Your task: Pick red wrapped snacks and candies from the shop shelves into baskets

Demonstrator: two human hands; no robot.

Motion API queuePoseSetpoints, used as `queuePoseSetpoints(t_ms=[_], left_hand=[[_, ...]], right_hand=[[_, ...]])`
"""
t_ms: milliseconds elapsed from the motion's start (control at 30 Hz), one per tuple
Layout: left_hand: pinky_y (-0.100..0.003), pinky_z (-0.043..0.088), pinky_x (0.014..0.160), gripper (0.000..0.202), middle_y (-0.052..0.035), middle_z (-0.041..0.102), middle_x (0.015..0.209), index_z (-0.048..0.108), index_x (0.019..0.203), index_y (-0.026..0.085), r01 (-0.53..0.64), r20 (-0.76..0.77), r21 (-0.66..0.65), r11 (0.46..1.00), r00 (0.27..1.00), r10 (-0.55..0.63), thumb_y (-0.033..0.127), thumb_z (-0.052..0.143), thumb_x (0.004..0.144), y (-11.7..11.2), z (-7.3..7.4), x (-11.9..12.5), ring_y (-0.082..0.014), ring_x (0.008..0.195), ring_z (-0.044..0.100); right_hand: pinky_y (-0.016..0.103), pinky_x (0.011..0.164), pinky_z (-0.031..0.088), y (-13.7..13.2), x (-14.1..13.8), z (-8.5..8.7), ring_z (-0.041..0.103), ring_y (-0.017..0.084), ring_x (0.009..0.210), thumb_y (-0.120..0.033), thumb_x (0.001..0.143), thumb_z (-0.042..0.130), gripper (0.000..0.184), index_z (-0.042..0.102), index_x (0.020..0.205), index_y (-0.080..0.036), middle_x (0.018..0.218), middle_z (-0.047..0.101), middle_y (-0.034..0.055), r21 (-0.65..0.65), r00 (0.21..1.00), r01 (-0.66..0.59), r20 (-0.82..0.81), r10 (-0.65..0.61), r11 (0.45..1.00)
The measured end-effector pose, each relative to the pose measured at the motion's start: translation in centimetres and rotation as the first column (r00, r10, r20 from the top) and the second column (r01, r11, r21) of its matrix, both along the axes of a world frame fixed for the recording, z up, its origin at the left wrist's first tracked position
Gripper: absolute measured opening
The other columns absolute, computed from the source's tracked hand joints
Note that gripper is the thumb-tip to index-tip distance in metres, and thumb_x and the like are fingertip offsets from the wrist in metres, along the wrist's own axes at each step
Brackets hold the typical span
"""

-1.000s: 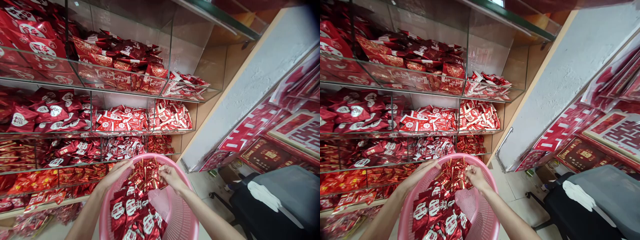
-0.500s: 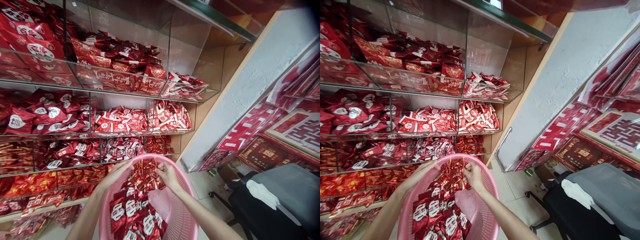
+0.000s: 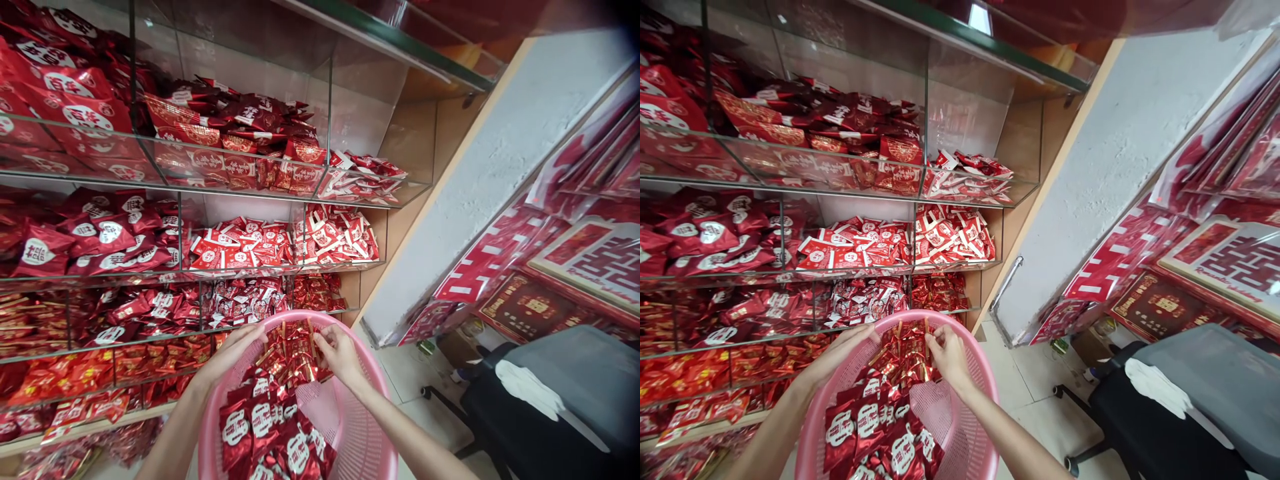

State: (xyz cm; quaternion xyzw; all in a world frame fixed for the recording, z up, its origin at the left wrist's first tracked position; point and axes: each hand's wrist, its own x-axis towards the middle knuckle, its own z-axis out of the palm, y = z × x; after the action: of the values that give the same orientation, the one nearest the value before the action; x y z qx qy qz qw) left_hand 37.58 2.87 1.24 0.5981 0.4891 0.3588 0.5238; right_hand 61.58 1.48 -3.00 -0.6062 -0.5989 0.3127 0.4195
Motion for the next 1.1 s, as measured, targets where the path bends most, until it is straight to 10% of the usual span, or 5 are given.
queuePoseSetpoints(t_ms=[233, 433, 633, 1100], left_hand=[[-0.024, 0.036, 0.089, 0.033, -0.0026, 0.063, 0.089, 0.064, 0.071, 0.020, -0.014, -0.008, 0.027, 1.000, 1.000, 0.014, 0.047, 0.046, 0.076, 0.1, -0.4, 0.0, -0.0156, 0.092, 0.054], [-0.025, 0.034, 0.091, 0.030, -0.0014, 0.063, 0.085, 0.064, 0.068, 0.021, -0.014, -0.046, 0.061, 0.998, 0.999, 0.017, 0.044, 0.048, 0.076, 0.3, -0.5, 0.0, -0.0152, 0.090, 0.054], [-0.026, 0.035, 0.090, 0.028, -0.0013, 0.064, 0.088, 0.064, 0.068, 0.021, -0.019, -0.042, 0.039, 0.999, 0.999, 0.020, 0.044, 0.050, 0.074, -0.2, -0.8, 0.2, -0.0164, 0.090, 0.055], [-0.028, 0.040, 0.085, 0.036, -0.0032, 0.066, 0.090, 0.067, 0.073, 0.019, -0.102, -0.007, -0.062, 0.993, 0.995, 0.101, 0.051, 0.053, 0.068, -2.5, 0.3, 2.9, -0.0202, 0.093, 0.055]], right_hand=[[0.027, 0.057, 0.046, -2.9, 3.7, 2.7, 0.058, 0.015, 0.064, -0.045, 0.077, 0.048, 0.033, 0.052, 0.093, -0.017, 0.077, 0.062, 0.0046, 0.135, 0.984, 0.163, -0.098, -0.151, 0.977], [0.036, 0.082, 0.044, -7.4, 7.4, 1.0, 0.054, 0.024, 0.098, -0.046, 0.064, 0.062, 0.047, 0.055, 0.101, -0.018, 0.111, 0.057, 0.0118, 0.011, 0.862, 0.469, -0.227, -0.454, 0.883], [0.032, 0.069, 0.048, -11.2, 5.9, -0.3, 0.061, 0.021, 0.080, -0.040, 0.067, 0.062, 0.048, 0.054, 0.110, -0.019, 0.096, 0.064, 0.0072, -0.378, 0.699, 0.089, -0.636, -0.329, 0.921], [0.031, 0.056, 0.048, -11.7, 8.9, 0.8, 0.060, 0.020, 0.065, -0.027, 0.069, 0.050, 0.053, 0.045, 0.122, -0.020, 0.084, 0.064, 0.0059, -0.349, 0.773, 0.086, -0.568, -0.284, 0.933]])
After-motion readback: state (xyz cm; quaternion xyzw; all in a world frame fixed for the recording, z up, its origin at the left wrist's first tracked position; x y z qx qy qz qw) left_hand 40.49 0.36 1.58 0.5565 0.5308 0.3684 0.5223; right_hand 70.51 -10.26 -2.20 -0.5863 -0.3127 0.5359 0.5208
